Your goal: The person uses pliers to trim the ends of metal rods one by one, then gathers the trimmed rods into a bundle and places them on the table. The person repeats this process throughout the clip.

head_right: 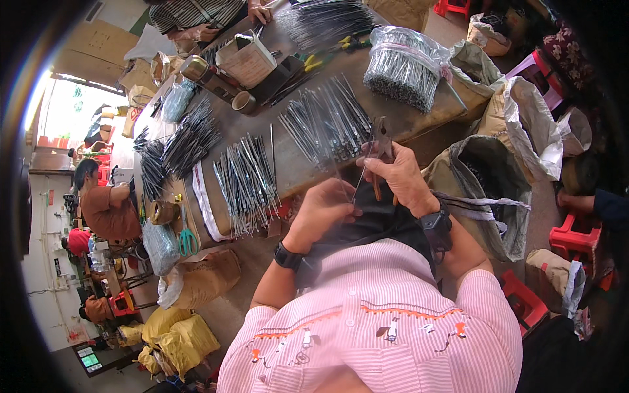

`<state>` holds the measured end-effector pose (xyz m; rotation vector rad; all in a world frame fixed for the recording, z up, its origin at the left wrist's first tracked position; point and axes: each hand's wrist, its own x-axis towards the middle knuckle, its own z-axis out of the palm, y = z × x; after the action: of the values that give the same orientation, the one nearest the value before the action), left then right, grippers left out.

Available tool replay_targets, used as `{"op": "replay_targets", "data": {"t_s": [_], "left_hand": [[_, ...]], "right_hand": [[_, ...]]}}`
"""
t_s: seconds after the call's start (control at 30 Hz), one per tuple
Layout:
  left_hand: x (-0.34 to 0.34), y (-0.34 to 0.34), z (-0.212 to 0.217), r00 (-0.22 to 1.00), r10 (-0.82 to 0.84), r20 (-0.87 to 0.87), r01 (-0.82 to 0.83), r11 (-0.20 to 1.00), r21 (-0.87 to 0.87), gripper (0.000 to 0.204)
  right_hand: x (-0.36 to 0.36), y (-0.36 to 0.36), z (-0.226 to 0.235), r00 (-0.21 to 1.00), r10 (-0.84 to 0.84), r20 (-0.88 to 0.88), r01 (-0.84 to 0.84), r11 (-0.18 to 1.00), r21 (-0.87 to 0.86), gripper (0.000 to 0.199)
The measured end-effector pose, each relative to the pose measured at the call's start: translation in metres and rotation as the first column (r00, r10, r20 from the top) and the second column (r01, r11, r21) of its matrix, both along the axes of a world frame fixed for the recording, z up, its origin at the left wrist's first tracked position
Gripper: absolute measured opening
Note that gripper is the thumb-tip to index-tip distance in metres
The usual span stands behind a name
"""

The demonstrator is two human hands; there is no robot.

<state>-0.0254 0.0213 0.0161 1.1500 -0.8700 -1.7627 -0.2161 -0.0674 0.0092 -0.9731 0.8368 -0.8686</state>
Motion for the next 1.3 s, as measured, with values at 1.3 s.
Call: {"op": "replay_targets", "data": {"t_s": [1.3], "left_hand": [[-0.009,-0.002,-0.002,0.793,0.461,0.397,-0.189,0.807,-0.560,0.021]], "right_hand": [[-0.032,0.031,-0.024,0.817,0.464,-0.343,-0.493,0.870,0.004,0.062]]}}
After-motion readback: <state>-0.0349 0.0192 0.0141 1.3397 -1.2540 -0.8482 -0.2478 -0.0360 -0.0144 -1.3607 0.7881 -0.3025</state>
